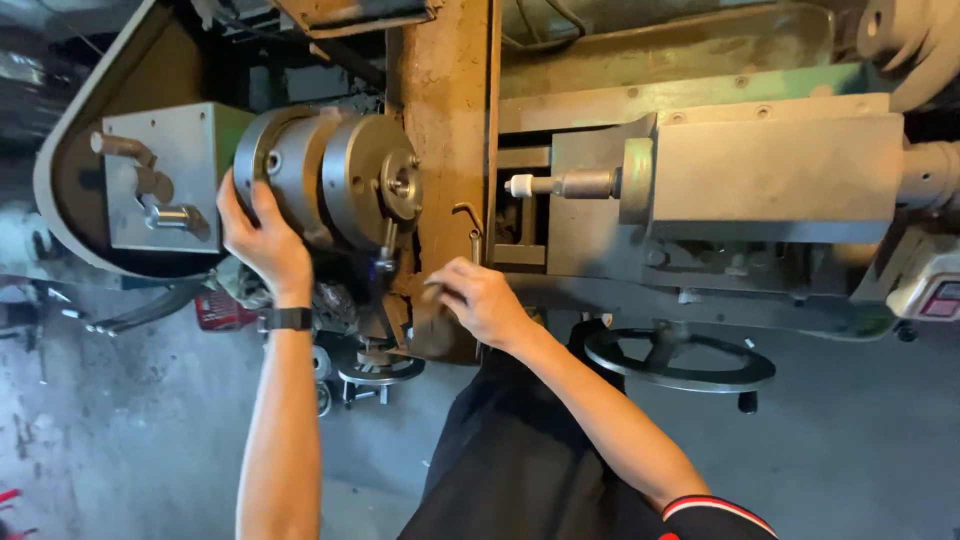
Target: The person retrieves a metal part from a plastic bag and uses a wrench to tighten it. They then move to a lathe machine, insert the part into the chuck, and use a chuck key to secure it in place.
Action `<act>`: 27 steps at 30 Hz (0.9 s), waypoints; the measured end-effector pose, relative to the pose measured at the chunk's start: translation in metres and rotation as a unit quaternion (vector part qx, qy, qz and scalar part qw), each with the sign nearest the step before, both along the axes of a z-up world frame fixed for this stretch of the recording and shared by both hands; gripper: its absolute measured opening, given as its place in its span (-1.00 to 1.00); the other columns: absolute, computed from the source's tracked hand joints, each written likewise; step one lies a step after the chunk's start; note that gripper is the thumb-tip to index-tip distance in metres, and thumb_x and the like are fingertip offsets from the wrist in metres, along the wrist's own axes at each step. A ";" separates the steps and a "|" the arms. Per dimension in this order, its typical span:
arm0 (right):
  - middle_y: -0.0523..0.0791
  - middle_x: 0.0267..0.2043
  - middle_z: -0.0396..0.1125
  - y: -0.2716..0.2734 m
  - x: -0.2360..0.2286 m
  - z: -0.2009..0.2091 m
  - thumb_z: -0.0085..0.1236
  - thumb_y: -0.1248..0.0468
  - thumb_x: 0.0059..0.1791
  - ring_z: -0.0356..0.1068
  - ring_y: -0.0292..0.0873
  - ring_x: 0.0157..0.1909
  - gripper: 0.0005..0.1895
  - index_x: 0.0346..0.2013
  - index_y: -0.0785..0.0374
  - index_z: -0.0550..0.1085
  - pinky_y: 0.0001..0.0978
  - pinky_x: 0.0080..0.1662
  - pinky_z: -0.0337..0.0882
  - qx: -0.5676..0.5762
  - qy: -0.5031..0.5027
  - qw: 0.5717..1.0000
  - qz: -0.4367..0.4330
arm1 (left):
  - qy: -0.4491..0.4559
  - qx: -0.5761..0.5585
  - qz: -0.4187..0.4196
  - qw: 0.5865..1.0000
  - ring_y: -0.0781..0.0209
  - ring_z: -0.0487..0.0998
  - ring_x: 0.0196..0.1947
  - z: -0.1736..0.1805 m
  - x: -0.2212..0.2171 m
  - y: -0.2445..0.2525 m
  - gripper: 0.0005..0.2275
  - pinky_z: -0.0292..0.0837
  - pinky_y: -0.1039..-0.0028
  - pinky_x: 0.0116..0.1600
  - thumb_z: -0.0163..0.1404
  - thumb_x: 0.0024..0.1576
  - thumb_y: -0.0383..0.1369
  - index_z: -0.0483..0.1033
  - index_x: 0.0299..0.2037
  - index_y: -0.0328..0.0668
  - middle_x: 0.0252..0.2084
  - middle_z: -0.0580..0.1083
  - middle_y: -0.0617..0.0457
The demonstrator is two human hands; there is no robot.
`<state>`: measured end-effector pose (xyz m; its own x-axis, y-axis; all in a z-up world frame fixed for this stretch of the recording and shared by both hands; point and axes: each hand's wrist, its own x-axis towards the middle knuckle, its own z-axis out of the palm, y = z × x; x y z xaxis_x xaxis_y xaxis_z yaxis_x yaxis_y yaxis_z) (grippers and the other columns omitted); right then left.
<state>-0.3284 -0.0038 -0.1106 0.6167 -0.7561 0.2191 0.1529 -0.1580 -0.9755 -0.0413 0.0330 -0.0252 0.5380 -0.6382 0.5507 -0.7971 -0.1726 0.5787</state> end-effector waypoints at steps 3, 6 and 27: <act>-0.03 -0.14 0.40 0.010 0.019 -0.026 0.22 0.42 -0.12 0.44 0.02 -0.09 -0.74 -0.13 0.23 0.56 -0.20 -0.07 0.49 -0.160 0.048 0.986 0.025 | -0.057 -0.042 0.117 0.991 -0.22 0.53 0.20 -0.039 -0.019 0.033 -0.68 0.38 0.21 0.31 -0.01 0.42 -0.40 0.34 0.29 -0.46 0.22 0.47 -0.34; 0.02 -0.03 0.35 0.024 0.038 -0.054 0.16 0.43 -0.14 0.34 0.11 0.02 -0.70 -0.15 0.12 0.63 -0.13 -0.03 0.46 -0.250 0.184 0.943 0.117 | 0.027 -0.022 0.112 0.993 -0.22 0.53 0.14 -0.045 -0.051 0.065 -0.69 0.39 0.23 0.28 -0.04 0.41 -0.44 0.29 0.29 -0.44 0.17 0.49 -0.30; -0.01 -0.27 0.42 0.131 0.104 0.021 0.21 0.37 0.02 0.47 0.05 -0.21 -0.89 -0.16 0.27 0.56 -0.18 -0.17 0.46 -0.132 0.218 0.958 0.131 | 0.336 0.303 0.284 0.845 -0.33 0.53 -0.08 -0.287 0.047 0.403 -0.50 0.41 0.09 0.03 -0.15 0.40 -0.02 0.55 -0.10 -0.45 -0.15 0.53 -0.39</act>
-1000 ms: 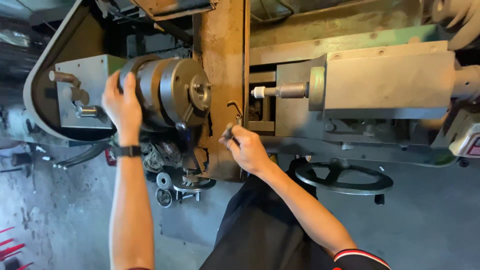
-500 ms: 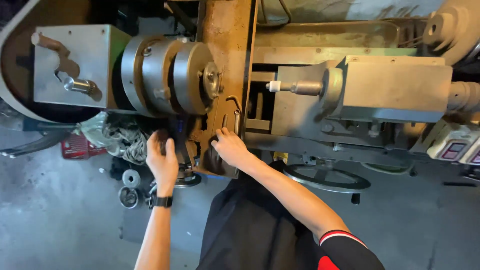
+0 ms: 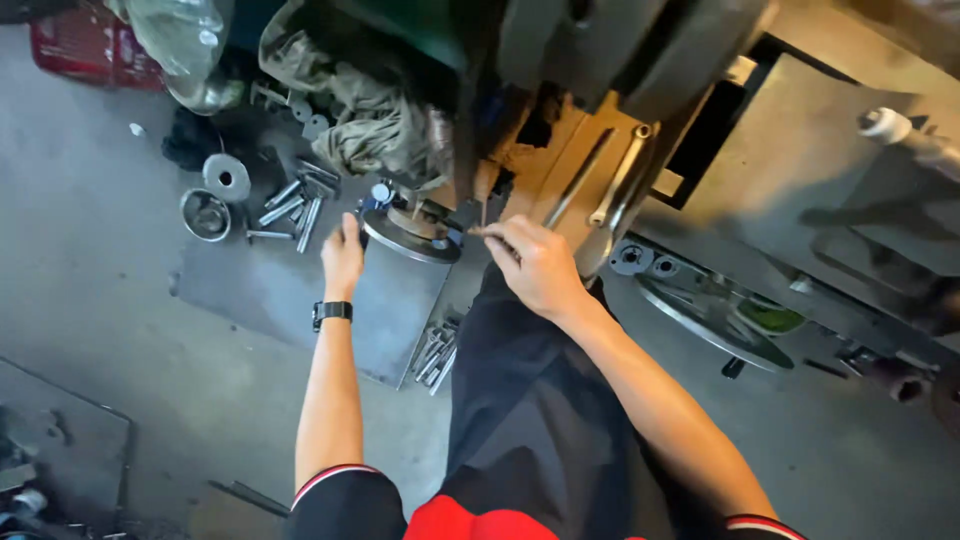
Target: The person retrieves a metal part from a plastic bag and uses a wrench to tighten it. They then move to a lathe machine, insert the part into the chuck, and use a chuck key to secure it in place.
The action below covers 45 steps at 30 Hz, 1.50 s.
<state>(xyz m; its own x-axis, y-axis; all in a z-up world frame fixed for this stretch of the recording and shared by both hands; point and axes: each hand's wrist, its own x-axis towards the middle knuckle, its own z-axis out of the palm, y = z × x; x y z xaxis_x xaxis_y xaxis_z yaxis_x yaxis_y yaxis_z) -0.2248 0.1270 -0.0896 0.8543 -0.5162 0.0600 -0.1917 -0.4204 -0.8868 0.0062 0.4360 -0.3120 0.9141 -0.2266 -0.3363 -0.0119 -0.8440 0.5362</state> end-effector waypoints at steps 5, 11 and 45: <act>-0.01 -0.23 0.42 0.019 0.029 0.002 0.19 0.33 0.02 0.47 0.08 -0.18 -0.88 -0.17 0.29 0.53 -0.16 -0.14 0.47 -0.017 0.025 0.997 0.064 | 0.182 0.034 0.008 0.983 -0.14 0.65 -0.38 0.070 -0.011 -0.034 -0.42 0.51 0.15 -0.19 -0.22 0.34 0.03 0.60 -0.36 -0.44 -0.46 0.55 -0.31; -0.01 -0.21 0.42 0.045 0.042 -0.014 0.14 0.28 0.03 0.46 0.11 -0.19 -0.84 -0.15 0.28 0.53 -0.11 -0.15 0.47 -0.028 0.071 0.993 0.094 | 0.026 -0.101 -0.267 0.958 -0.26 0.56 -0.30 -0.081 -0.131 0.002 -0.85 0.45 0.14 -0.28 -0.04 0.16 -0.39 0.58 -0.23 -0.26 -0.35 0.54 -0.25; 0.02 -0.19 0.45 0.049 0.018 -0.015 0.16 0.29 0.02 0.46 0.14 -0.17 -0.85 -0.16 0.29 0.55 -0.10 -0.12 0.46 -0.012 0.095 0.991 0.093 | 0.181 -0.155 -0.185 0.953 0.08 0.60 -0.45 -0.013 -0.117 -0.035 -0.86 0.51 0.35 -0.28 0.08 0.10 -0.40 0.62 -0.30 -0.35 -0.46 0.59 -0.12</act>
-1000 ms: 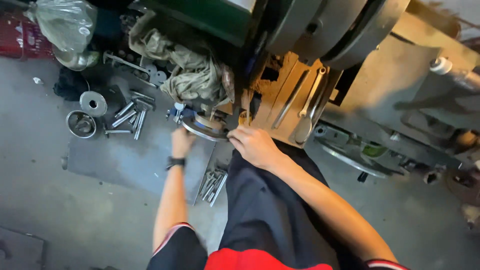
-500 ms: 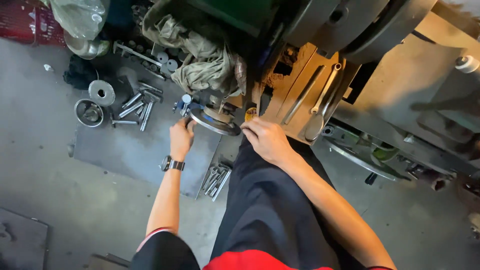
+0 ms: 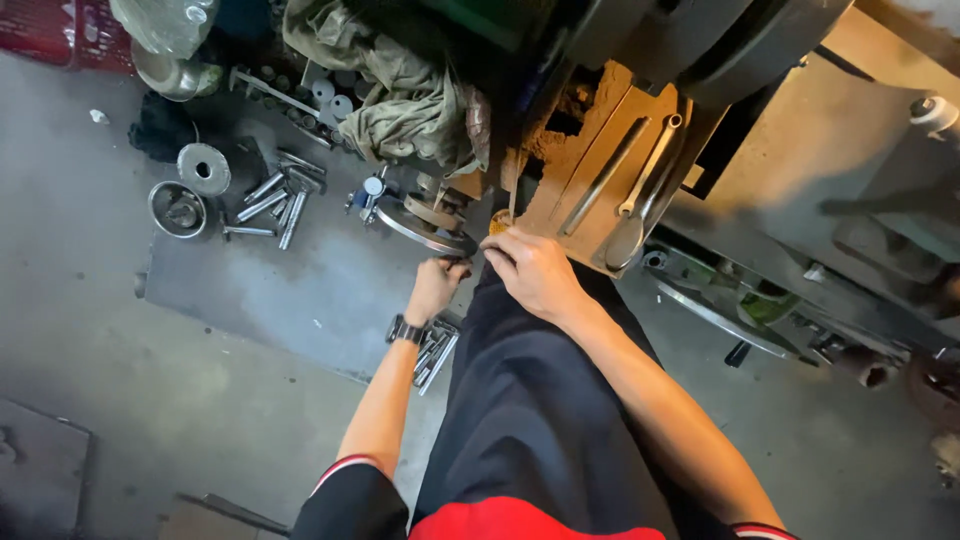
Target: The person retrieves a metal part from a plastic bag and uses a wrench to tighten it. They then move to a lathe machine, insert the part into the chuck, and use a chuck key to secure it in place.
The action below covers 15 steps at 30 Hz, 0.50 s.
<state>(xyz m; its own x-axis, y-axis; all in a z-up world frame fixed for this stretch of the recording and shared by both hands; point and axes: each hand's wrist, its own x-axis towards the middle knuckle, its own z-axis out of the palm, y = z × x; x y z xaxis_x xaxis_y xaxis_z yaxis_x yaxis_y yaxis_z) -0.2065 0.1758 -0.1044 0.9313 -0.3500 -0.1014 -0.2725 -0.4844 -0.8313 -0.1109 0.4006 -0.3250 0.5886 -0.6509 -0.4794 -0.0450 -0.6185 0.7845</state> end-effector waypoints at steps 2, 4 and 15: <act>0.02 -0.18 0.46 0.000 0.002 0.001 0.16 0.30 0.02 0.47 0.13 -0.16 -0.85 -0.16 0.30 0.55 -0.11 -0.12 0.46 0.009 -0.005 1.000 -0.008 | 0.043 0.051 -0.001 0.998 0.12 0.61 -0.48 0.059 0.001 -0.012 -0.77 0.50 0.33 -0.28 0.12 0.18 -0.28 0.65 -0.30 -0.35 -0.49 0.59 -0.11; 0.02 -0.17 0.46 -0.003 0.001 0.006 0.16 0.31 0.02 0.47 0.13 -0.15 -0.85 -0.16 0.31 0.54 -0.12 -0.11 0.46 0.014 -0.005 1.000 -0.009 | 0.029 0.056 -0.021 0.998 0.07 0.60 -0.46 0.083 0.005 -0.018 -0.75 0.48 0.31 -0.28 0.12 0.19 -0.25 0.63 -0.29 -0.36 -0.49 0.58 -0.13; 0.00 -0.12 0.47 -0.020 -0.006 0.009 0.16 0.31 0.03 0.48 0.11 -0.08 -0.85 -0.15 0.32 0.55 -0.15 -0.05 0.47 0.018 0.003 0.999 -0.047 | -0.094 0.072 -0.014 0.993 -0.13 0.64 -0.36 0.135 0.055 0.006 -0.84 0.49 0.26 -0.25 0.08 0.20 -0.35 0.56 -0.15 -0.30 -0.36 0.57 -0.25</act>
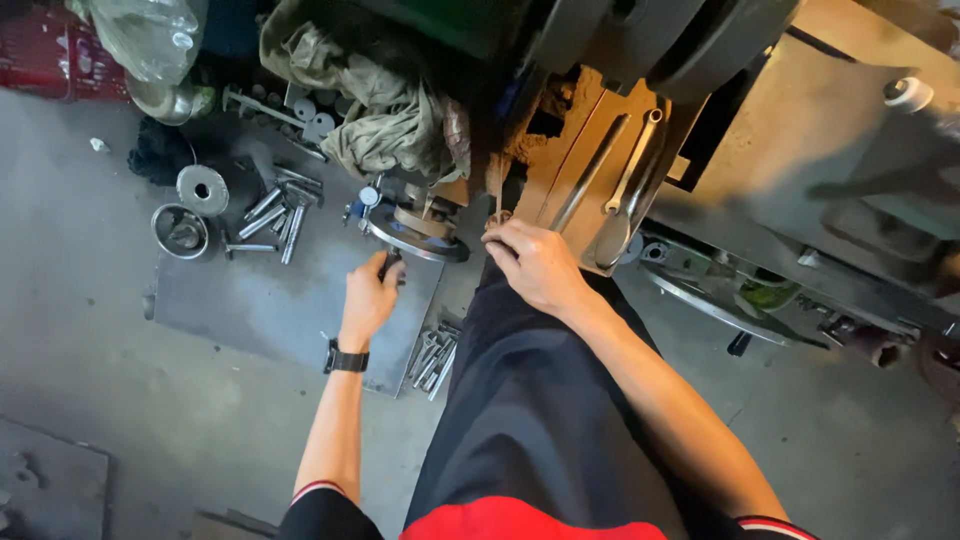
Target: The person retrieves a metal part from a plastic bag and uses a wrench to tighten it. They then move to a lathe machine, insert the part into the chuck, and use a chuck key to secure it in place.
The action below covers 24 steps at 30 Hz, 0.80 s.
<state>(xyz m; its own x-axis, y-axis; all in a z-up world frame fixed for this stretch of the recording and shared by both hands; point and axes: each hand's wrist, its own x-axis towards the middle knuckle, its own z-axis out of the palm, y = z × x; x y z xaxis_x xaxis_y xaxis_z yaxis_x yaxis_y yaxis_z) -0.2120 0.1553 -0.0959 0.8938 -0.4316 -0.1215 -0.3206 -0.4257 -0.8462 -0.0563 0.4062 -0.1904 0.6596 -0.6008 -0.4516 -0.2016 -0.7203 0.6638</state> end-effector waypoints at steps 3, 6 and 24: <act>0.02 -0.13 0.46 -0.002 0.006 0.000 0.16 0.31 0.03 0.47 0.12 -0.08 -0.84 -0.14 0.32 0.54 -0.13 -0.06 0.46 0.000 0.002 1.000 0.002 | 0.028 -0.035 0.001 0.999 -0.11 0.65 -0.33 -0.032 -0.023 -0.005 -0.83 0.50 0.23 -0.21 0.07 0.22 -0.34 0.56 -0.12 -0.29 -0.34 0.58 -0.24; 0.02 -0.15 0.46 -0.001 0.009 -0.005 0.16 0.31 0.03 0.47 0.13 -0.10 -0.84 -0.14 0.32 0.54 -0.12 -0.08 0.46 0.007 0.009 1.000 -0.002 | 0.100 0.014 -0.050 0.994 -0.15 0.64 -0.34 -0.143 -0.043 0.018 -0.78 0.50 0.20 -0.15 0.12 0.22 -0.28 0.66 -0.32 -0.30 -0.39 0.59 -0.24; 0.02 -0.20 0.46 0.008 0.018 -0.008 0.17 0.32 0.01 0.48 0.11 -0.14 -0.85 -0.17 0.32 0.55 -0.14 -0.10 0.47 0.024 0.010 1.000 -0.007 | 0.043 -0.126 -0.047 0.990 0.08 0.60 -0.40 -0.093 -0.051 -0.002 -0.84 0.50 0.31 -0.27 0.01 0.04 -0.48 0.60 -0.23 -0.30 -0.39 0.58 -0.10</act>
